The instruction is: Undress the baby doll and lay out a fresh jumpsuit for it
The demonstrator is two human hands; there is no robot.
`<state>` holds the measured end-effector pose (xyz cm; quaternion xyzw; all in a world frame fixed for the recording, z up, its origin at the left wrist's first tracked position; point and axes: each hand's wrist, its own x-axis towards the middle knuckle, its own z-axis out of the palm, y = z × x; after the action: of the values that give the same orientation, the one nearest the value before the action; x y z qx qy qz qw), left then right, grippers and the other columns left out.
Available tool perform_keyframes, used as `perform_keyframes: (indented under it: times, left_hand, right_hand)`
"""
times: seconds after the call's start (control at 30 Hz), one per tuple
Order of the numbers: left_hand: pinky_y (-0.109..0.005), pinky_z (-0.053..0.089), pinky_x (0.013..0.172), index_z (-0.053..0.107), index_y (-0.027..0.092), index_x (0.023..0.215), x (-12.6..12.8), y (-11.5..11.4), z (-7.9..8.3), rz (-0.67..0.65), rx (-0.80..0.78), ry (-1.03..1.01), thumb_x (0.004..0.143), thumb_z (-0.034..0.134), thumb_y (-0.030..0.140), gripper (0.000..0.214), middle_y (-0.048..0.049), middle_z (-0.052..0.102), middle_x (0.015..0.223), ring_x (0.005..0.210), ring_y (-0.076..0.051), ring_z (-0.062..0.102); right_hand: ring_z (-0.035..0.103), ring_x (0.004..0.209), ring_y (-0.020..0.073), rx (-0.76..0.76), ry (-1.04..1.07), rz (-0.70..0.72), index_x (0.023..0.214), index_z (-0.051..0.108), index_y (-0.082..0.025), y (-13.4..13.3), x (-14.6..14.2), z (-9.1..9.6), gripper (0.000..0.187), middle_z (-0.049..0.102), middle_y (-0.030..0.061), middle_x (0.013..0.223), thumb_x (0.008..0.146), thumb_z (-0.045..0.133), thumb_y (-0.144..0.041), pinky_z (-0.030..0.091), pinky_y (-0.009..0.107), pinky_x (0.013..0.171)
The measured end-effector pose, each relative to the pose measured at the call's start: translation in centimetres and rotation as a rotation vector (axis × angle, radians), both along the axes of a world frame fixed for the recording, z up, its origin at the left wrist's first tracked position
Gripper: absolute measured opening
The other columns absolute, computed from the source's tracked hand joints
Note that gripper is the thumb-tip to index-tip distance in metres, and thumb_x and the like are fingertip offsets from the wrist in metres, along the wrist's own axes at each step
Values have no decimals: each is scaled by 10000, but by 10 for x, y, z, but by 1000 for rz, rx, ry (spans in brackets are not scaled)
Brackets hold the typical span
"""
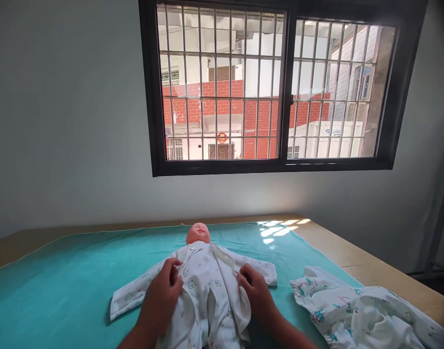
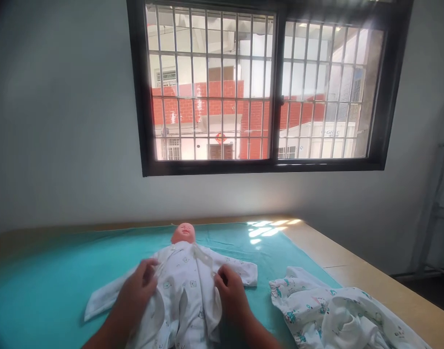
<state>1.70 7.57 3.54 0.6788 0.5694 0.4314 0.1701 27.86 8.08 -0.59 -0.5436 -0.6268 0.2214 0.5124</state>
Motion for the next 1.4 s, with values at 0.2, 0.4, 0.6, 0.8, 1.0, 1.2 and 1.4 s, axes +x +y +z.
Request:
perform_keyframes:
  times: [0.2,0.4,0.6,0.8,1.0,1.2,1.4]
  left_hand:
    - [-286,471,598,584,224,891,-85,20,-19,98,-167,-193,666,555,456,324,24,591,692,675,-214,605]
    - [-354,553,769,642,212,826,-96,22,-37,79,-217,-301,573,619,573,442,-43,718,842,851,-278,683]
    - [-372,547,826,657,217,983,-91,25,-56,73,-79,-22,651,568,455,418,-40,700,898,884,-265,675]
    - [-302,517,712,627,222,990,-122,40,-75,231,-61,124,743,448,272,309,-39,671,937,807,-218,649]
    - [-347,502,778,635,198,1015,-120,34,-73,290,34,311,816,367,171,335,-82,609,1064,916,-230,611]
    - [-449,464,901,684,186,981,-98,23,-65,247,340,442,909,394,253,306,-111,638,1097,1046,-285,561]
    - [-409,431,998,557,137,1283,-39,37,-38,124,181,423,935,468,342,414,-115,604,1290,1178,-259,543]
  right_hand:
    - [465,675,180,-100,-36,-136,641,429,-212,-2,63,-7,204,487,-10,653,757,431,-380,357,294,639]
    - [490,672,192,-168,-59,-212,626,452,-210,3,86,-6,263,512,-4,631,737,442,-449,358,291,622]
    - [538,709,207,-174,-242,-248,658,475,-216,1,98,-2,295,580,6,673,764,425,-487,363,295,648]
    - [575,742,219,-193,-423,-240,741,494,-221,2,108,-4,275,641,33,755,817,398,-468,375,316,693]
    - [597,736,219,-195,-484,-306,830,521,-227,6,114,-11,224,639,30,782,817,407,-419,405,330,705]
    - [609,853,229,-13,-500,-322,976,575,-200,2,101,0,291,609,84,1020,814,414,-380,474,374,778]
    - [535,1188,210,79,-501,120,1267,532,-234,11,-21,51,398,551,74,1314,921,441,-408,433,344,1018]
